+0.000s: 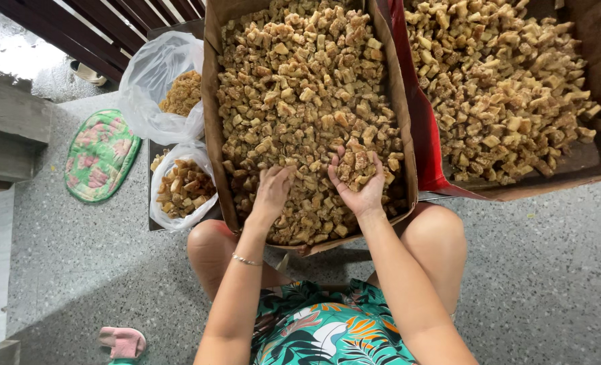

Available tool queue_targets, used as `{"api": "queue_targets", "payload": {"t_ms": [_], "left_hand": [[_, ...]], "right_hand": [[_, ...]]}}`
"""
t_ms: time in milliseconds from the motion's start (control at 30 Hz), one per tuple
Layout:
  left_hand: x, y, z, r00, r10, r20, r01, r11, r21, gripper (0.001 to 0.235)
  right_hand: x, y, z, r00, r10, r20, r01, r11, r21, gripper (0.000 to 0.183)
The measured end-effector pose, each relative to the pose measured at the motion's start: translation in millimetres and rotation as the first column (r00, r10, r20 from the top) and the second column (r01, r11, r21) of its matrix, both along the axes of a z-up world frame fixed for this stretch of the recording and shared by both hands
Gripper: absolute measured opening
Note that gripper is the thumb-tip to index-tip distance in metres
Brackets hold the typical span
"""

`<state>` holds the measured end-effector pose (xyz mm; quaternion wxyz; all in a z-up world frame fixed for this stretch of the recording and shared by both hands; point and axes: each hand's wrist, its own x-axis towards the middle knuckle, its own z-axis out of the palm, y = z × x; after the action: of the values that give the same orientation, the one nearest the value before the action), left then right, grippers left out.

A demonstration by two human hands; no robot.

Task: The person sits on the floor and repeatedly scoops small, light-brown food pieces from a large cardboard box with both hands, then transfers them into a second adjacent box. The person continues this scooping and transferring motion throughout the clip.

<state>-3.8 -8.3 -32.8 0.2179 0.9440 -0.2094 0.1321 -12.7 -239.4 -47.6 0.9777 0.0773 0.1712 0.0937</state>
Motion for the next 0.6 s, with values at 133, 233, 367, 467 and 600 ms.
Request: {"api": "queue_targets", "payload": {"t_ms": [133, 233, 367, 467, 600], "left_hand": [[11.5, 1.1, -15.4, 0.879, -0.039, -0.476, -0.219, 0.853, -0.474, 0.027], [18.5, 3.4, 4.0, 0.577, -0.052, -0.815, -0.559, 0.703, -0.44, 0.03], [21.0, -8.0, 28.1, 0.587, -0.302, -0.751, -0.538, 0.548, -0.641, 0.029], [20.5, -25.6, 48.8, 0.595, -0.401, -0.697, -0.475, 0.524, -0.707, 0.028], [19.5, -53.5, 77.5, 0.607, -0.446, -0.658, -0.338, 0.604, -0.722, 0.031]], "right_hand": [[0.0, -0.7, -2.2, 0.999, -0.002, 0.05, 0.004, 0.999, -0.047, 0.051], [-0.7, 0.4, 0.2, 0.999, 0.017, 0.039, -0.017, 1.0, -0.023, 0.053], [1.5, 3.2, 11.5, 0.998, 0.063, -0.018, -0.064, 0.996, -0.057, 0.058], [1.6, 7.4, 15.3, 0.994, 0.072, -0.085, -0.087, 0.978, -0.192, 0.056], [0.9, 7.9, 8.4, 0.975, 0.072, -0.21, -0.144, 0.925, -0.353, 0.058]]}}
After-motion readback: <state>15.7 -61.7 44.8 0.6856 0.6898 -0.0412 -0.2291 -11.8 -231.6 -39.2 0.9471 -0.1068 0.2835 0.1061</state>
